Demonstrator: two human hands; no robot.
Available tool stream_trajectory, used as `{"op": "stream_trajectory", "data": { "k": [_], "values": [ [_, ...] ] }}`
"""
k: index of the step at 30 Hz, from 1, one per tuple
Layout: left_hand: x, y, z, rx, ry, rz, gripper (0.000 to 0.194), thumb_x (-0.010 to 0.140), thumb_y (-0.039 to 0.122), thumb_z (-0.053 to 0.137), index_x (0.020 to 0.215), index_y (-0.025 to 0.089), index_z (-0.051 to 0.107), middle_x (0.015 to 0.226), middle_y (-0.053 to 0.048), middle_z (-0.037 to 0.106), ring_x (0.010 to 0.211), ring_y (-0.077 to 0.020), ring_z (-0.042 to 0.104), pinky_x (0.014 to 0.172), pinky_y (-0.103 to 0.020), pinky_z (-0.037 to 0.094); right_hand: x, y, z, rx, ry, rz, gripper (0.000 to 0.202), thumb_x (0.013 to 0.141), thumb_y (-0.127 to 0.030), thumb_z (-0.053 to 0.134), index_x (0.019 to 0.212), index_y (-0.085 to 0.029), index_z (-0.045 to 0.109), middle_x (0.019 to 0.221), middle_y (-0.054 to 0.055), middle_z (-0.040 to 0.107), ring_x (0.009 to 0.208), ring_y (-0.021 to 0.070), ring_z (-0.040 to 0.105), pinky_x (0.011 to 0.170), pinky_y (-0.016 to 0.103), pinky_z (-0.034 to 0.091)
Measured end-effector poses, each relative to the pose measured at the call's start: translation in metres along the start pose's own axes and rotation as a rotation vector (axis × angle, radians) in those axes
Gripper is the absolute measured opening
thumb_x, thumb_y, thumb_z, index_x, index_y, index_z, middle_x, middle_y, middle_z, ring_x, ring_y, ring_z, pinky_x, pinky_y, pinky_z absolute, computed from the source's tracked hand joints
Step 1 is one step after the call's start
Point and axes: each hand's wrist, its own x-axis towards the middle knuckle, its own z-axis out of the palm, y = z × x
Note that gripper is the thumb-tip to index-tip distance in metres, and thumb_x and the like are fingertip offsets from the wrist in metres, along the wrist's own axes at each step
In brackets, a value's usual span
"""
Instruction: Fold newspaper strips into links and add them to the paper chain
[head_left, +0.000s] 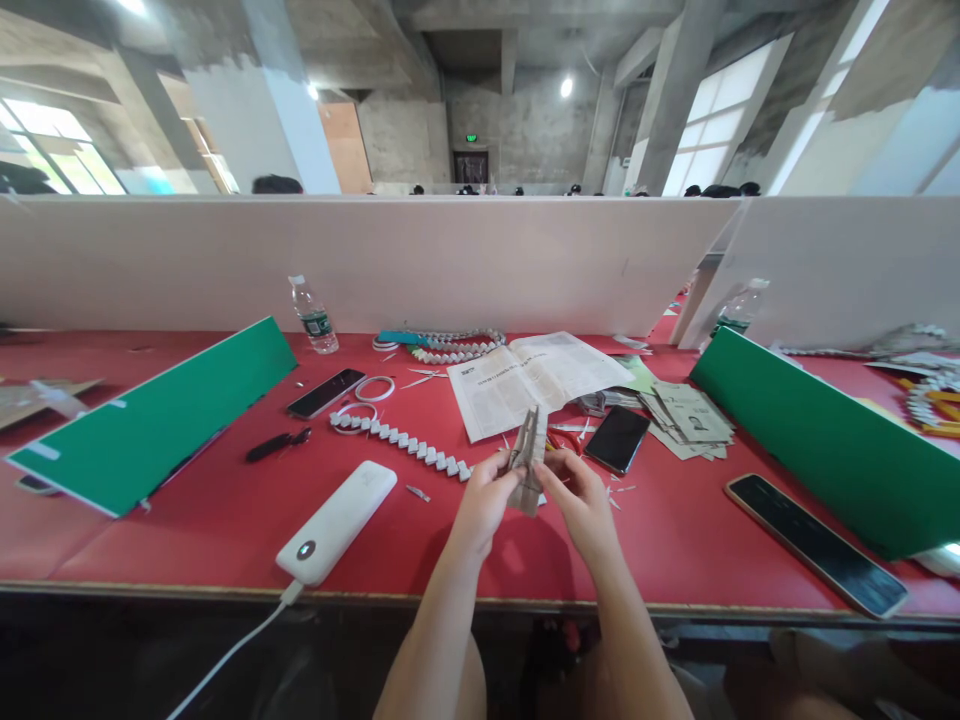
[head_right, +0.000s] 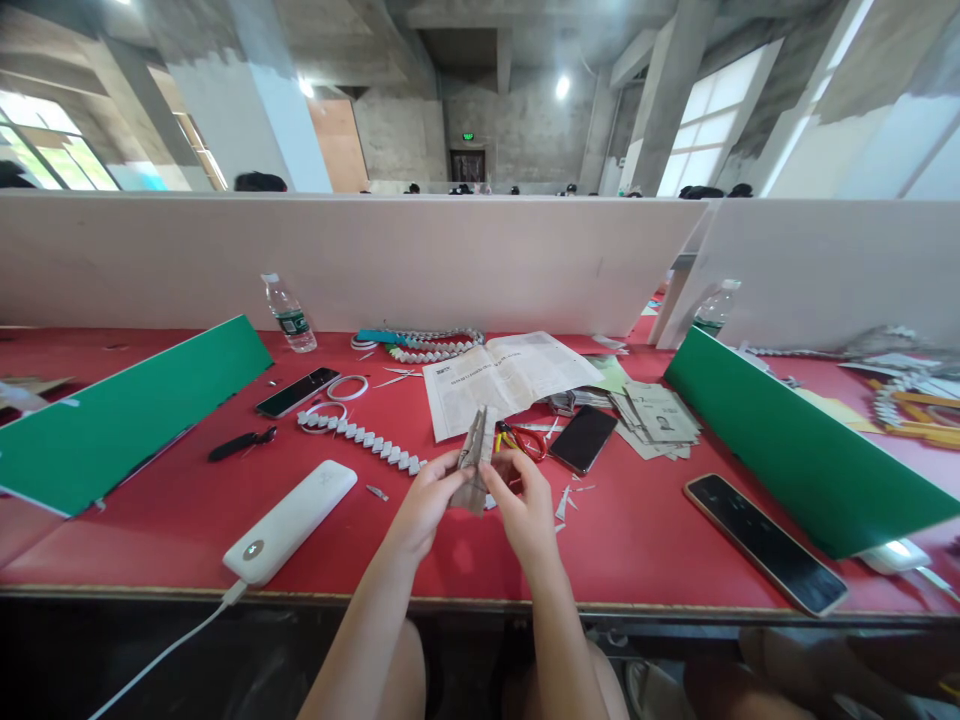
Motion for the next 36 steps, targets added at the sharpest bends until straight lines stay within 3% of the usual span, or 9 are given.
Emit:
{"op": "stream_trajectory", "data": {
  "k": [7,13,17,22,26,31,36],
  "values": [
    [-0.001,-0.009,0.007,0.215,-0.041,0.108,0.020,0.077,0.029,0.055,0.086,0.015,0.067,0.066,-0.003,0.062,0.061,-0.0158,0.056,0.056,-0.025,0.043,-0.002,0.001,0.005,0.101,-0.029,0.055,0.020,0.075,-0.038,0.064,0.075,-0.019,0.056,0.059,-0.003,0.056,0.054,0.0136,0.054,0.051,0.024,0.043],
    [-0.004,-0.005,0.005,0.089,-0.108,-0.058,0.023,0.079,0.026,0.049,0.092,0.017,0.065,0.067,-0.001,0.061,0.060,-0.0146,0.055,0.060,-0.028,0.045,-0.002,0.002,0.005,0.065,-0.006,0.046,0.023,0.076,-0.040,0.063,0.073,-0.019,0.055,0.058,-0.003,0.052,0.054,0.0121,0.050,0.050,0.023,0.043],
    [-0.006,-0.002,0.003,0.122,-0.180,-0.041,0.018,0.075,0.015,0.049,0.082,0.015,0.065,0.058,0.001,0.055,0.055,-0.0114,0.051,0.057,-0.024,0.041,-0.001,0.005,0.004,0.029,-0.012,0.047,0.024,0.075,-0.041,0.064,0.072,-0.018,0.055,0.059,-0.002,0.053,0.056,0.0130,0.050,0.051,0.024,0.044],
    [-0.007,-0.001,0.006,0.063,-0.203,-0.071,0.026,0.075,0.015,0.052,0.098,0.014,0.063,0.080,-0.005,0.065,0.068,-0.0150,0.060,0.068,-0.029,0.047,-0.001,0.004,0.002,-0.040,0.006,0.015,0.027,0.082,-0.042,0.054,0.079,-0.017,0.065,0.073,0.005,0.064,0.069,0.0191,0.058,0.062,0.029,0.047],
    [-0.008,0.000,0.003,0.013,-0.233,-0.081,0.027,0.073,0.018,0.060,0.099,0.014,0.063,0.085,-0.007,0.068,0.074,-0.0180,0.064,0.071,-0.031,0.049,-0.001,0.001,0.000,-0.101,-0.009,-0.036,0.026,0.081,-0.040,0.056,0.081,-0.018,0.070,0.079,0.007,0.065,0.075,0.0213,0.060,0.067,0.031,0.047],
    [-0.006,0.002,0.002,0.024,-0.162,-0.089,0.026,0.074,0.028,0.062,0.095,0.014,0.065,0.081,-0.007,0.069,0.070,-0.0186,0.065,0.068,-0.031,0.050,-0.002,0.000,0.001,-0.084,0.022,-0.038,0.024,0.081,-0.039,0.056,0.079,-0.018,0.068,0.074,0.005,0.063,0.067,0.0183,0.057,0.058,0.028,0.046],
    [-0.004,0.002,0.003,0.051,-0.079,-0.078,0.022,0.076,0.025,0.057,0.093,0.014,0.066,0.075,-0.005,0.069,0.065,-0.0173,0.064,0.066,-0.031,0.050,-0.001,-0.001,0.003,-0.023,0.070,-0.015,0.021,0.078,-0.038,0.060,0.086,-0.018,0.062,0.073,0.003,0.062,0.062,0.0158,0.054,0.054,0.026,0.045]
  ]
}}
